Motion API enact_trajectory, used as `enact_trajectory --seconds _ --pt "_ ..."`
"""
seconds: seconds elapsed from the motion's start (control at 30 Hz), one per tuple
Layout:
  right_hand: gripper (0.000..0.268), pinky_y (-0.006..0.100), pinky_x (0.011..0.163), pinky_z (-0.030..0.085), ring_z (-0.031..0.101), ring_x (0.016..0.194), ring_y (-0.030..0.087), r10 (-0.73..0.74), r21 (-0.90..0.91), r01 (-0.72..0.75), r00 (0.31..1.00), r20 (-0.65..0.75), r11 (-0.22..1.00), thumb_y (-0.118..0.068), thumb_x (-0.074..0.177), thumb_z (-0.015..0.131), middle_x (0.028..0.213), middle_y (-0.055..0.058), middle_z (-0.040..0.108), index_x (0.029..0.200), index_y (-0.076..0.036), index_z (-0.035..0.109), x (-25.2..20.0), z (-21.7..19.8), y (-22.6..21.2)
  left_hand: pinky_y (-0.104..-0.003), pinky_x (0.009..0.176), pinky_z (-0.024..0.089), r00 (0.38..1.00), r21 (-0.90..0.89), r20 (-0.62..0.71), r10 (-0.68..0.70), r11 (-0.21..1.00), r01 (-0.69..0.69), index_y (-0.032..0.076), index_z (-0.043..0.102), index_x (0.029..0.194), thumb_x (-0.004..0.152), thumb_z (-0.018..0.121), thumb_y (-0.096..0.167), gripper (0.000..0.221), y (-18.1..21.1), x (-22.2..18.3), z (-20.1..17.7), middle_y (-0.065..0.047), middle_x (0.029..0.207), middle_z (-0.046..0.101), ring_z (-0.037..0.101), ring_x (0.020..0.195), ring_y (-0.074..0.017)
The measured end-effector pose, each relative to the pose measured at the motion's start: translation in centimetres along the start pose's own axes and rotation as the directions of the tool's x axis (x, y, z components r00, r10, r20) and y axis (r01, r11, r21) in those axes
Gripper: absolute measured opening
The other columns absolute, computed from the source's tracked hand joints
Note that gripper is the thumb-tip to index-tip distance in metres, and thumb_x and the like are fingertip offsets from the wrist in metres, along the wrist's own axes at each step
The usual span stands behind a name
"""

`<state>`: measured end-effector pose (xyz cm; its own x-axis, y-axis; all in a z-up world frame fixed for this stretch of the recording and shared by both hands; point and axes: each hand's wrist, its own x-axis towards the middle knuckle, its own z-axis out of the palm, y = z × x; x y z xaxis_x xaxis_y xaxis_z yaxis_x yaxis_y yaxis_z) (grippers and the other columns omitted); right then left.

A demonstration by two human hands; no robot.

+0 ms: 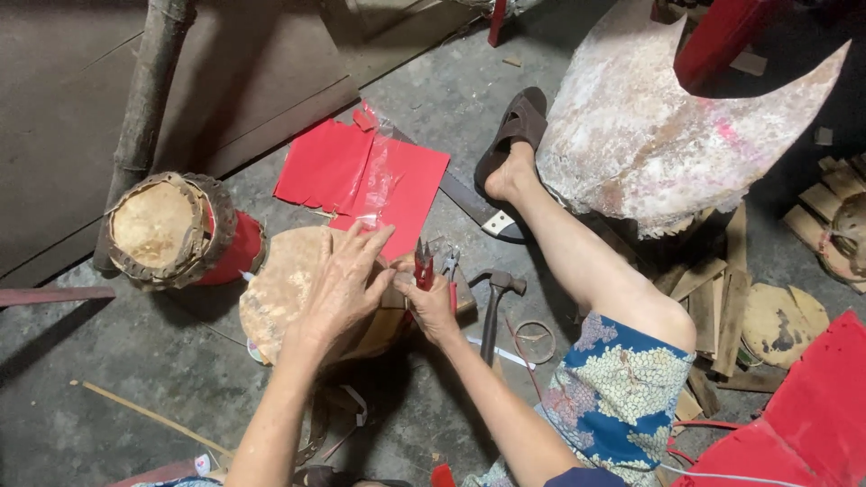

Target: Refining and sanding the body of a traditional drum using hand tools and sandpaper

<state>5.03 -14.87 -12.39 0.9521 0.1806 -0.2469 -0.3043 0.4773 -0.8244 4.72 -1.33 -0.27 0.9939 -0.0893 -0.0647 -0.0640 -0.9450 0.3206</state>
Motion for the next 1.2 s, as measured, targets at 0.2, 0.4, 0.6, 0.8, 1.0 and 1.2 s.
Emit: enact_trajectory --seconds 0.2,0.4,0.6,0.8,1.0,1.2 --pt "0.026 0.015 0.047 0.041 0.052 0.052 0.002 0.067 0.08 -0.059 0.992 -0.108 0.995 -0.008 0.078 0.086 0.072 0.002 0.07 0.1 -0.01 0.073 -0.3 1.6 -2.1 -0.07 0.116 0.02 0.998 0.121 0.059 -0.011 0.993 0.003 0.025 0.066 0.13 0.081 0.074 0.043 0.052 -0.4 0.7 0.8 -0.007 0.115 0.069 0.046 0.138 -0.0326" --pt "0.012 0.016 0.033 0.029 0.031 0.03 0.002 0.178 0.174 -0.152 0.973 -0.15 0.973 -0.007 0.083 0.081 0.041 -0.002 0.042 0.083 -0.005 0.069 -1.7 2.6 -5.5 -0.081 0.107 0.019 0.997 0.328 0.048 -0.068 0.944 0.049 0.031 0.073 0.111 0.075 0.067 0.047 0.04 -1.1 2.3 3.6 -0.002 0.097 0.069 0.052 0.118 -0.0277" --pt "0.022 0.017 0.032 0.031 0.038 0.027 0.004 0.173 0.144 -0.146 0.964 -0.202 0.979 -0.013 0.084 0.084 0.039 0.001 0.046 0.073 -0.009 0.065 -0.7 1.8 -3.9 -0.078 0.113 0.015 0.99 0.514 0.132 -0.056 0.857 -0.02 0.02 0.08 0.095 0.084 0.067 0.024 0.018 2.2 4.5 3.3 -0.004 0.101 0.074 0.063 0.107 -0.0247" --pt "0.012 0.014 0.035 0.027 0.036 0.034 0.0 0.144 -0.028 -0.154 0.967 -0.209 0.988 -0.021 0.088 0.08 0.049 -0.005 0.05 0.087 -0.012 0.072 -2.0 0.5 -6.0 -0.056 0.072 0.052 0.943 0.384 0.267 -0.199 0.919 0.086 0.024 0.08 0.083 0.071 0.075 0.036 0.017 -4.3 10.0 10.0 -0.009 0.081 0.072 0.07 0.085 -0.0372" --pt "0.059 0.015 0.039 0.024 0.028 0.044 0.002 0.169 -0.186 -0.174 0.985 -0.039 0.967 -0.059 0.104 0.04 0.059 -0.004 0.037 0.13 -0.015 0.067 -0.6 -5.6 0.8 -0.054 0.086 0.055 0.883 0.257 0.32 -0.344 0.928 0.269 0.023 0.08 0.093 0.077 0.063 0.025 0.023 -3.5 10.9 6.2 -0.017 0.099 0.075 0.072 0.1 -0.0414" --pt "0.035 0.02 0.051 0.033 0.038 0.057 0.007 0.18 -0.337 -0.152 0.982 0.055 0.929 -0.054 0.105 0.047 0.066 -0.003 0.045 0.112 -0.022 0.057 -0.3 -5.8 2.0 -0.056 0.088 0.055 0.848 0.185 0.314 -0.428 0.903 0.387 0.028 0.079 0.096 0.078 0.059 0.027 0.027 -2.1 11.3 3.2 -0.018 0.103 0.073 0.071 0.105 -0.0426"
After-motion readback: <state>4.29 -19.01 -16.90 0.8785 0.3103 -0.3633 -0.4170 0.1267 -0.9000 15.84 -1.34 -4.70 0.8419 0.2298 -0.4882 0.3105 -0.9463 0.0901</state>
